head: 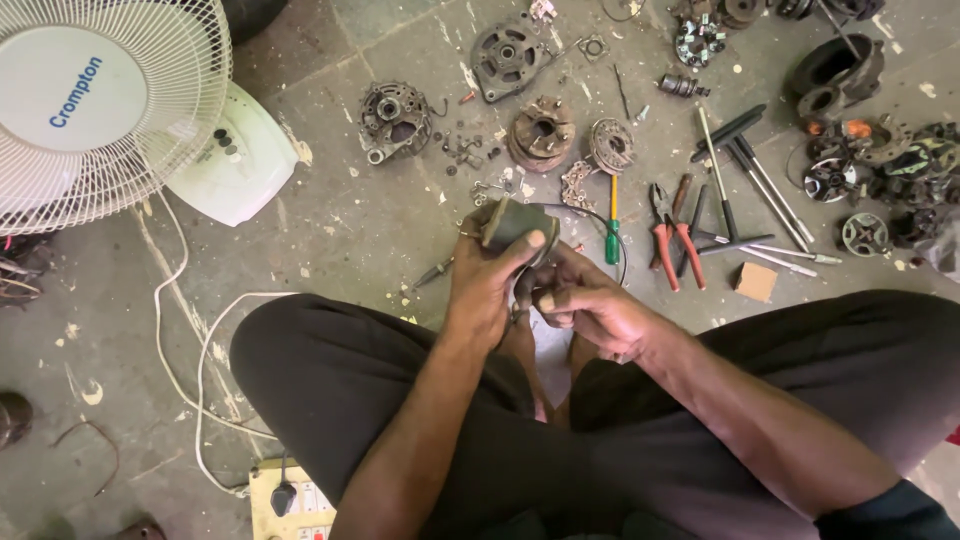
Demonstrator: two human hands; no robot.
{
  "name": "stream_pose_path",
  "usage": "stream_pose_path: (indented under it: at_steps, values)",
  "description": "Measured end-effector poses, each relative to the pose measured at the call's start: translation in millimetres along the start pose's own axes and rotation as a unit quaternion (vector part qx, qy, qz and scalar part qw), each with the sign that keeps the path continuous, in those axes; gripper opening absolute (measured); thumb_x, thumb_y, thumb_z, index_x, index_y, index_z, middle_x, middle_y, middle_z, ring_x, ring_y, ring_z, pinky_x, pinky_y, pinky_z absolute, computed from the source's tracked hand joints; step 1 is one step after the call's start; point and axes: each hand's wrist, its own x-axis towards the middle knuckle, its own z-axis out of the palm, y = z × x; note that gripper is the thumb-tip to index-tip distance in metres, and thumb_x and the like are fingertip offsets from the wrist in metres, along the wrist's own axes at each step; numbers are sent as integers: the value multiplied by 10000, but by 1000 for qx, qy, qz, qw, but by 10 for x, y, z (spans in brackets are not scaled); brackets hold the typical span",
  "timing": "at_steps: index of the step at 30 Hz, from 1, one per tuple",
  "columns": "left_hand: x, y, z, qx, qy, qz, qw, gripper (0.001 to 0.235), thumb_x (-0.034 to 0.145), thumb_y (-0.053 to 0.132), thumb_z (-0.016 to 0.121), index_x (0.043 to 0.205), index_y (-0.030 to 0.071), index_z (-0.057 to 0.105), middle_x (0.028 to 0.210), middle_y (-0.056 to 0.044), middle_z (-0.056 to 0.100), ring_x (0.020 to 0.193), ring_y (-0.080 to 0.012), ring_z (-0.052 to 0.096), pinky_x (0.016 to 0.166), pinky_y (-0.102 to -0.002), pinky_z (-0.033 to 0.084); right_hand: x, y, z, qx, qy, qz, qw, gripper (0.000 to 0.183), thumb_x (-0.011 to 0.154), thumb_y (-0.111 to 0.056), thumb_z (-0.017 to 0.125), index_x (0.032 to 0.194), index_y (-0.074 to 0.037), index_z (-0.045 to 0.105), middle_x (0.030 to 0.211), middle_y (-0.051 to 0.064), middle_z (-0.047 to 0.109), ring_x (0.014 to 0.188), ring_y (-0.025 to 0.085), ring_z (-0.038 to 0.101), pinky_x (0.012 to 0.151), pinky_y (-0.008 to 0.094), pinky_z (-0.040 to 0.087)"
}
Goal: Dismantling and repairing a motor component using pliers and a soldering iron on a workshop floor.
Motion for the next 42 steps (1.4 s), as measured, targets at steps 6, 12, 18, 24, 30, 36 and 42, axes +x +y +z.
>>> stream_pose_path:
  at_steps: [6,12,18,24,30,36,42]
  values:
    - [169,-133,-219,-12,107,42,993,639,782,106,876,1277,-86,519,1078,-151,674,888,-197,699,753,-308,597,88,-61,-4,-507,76,-153,845,360,867,-33,715,1222,-78,682,894,21,715,643,52,520,550,211,414]
    - [-3,261,-73,408,168,249,862,678,689,115,956,1206,4,531,1069,-130,724,953,-246,739,858,-337,592,214,-156,-331,-179,253,-91,947,186,923,-105,674,1080,-20,724,818,22,679,613,78,508,524,230,359]
    - [-12,108,-131,534,95,420,728,665,687,145,968,1201,49,557,1111,-132,728,974,-257,721,864,-388,569,169,-309,-169,-141,246,-90,955,113,943,-127,708,1005,-41,668,822,23,660,643,88,508,578,250,378]
    - [-145,137,36,334,18,338,880,641,801,303,884,1256,51,510,1167,-76,708,1040,-218,735,876,-304,607,128,-248,-308,-107,265,-91,954,289,1042,-353,589,935,-84,590,821,45,661,631,109,495,573,269,380]
    - [164,-214,-501,-203,25,-26,978,646,989,668,603,1155,45,626,895,-97,721,750,-218,728,556,-284,544,-72,-424,24,-12,127,-67,990,691,1054,-590,375,1158,16,688,801,79,651,561,124,440,536,270,344]
    - [72,65,-307,-160,93,-39,982,608,971,632,497,1154,67,631,948,-83,737,802,-198,751,621,-288,590,-119,-464,134,11,50,-65,997,866,1068,-654,297,1290,103,654,836,77,646,573,128,433,536,272,341]
    - [169,-198,-482,-174,-2,-25,984,650,1057,655,472,1122,28,633,899,-144,741,729,-208,717,561,-272,562,-77,-259,-21,-203,98,-156,962,383,961,-322,689,1098,35,658,898,83,676,672,111,501,569,253,350]
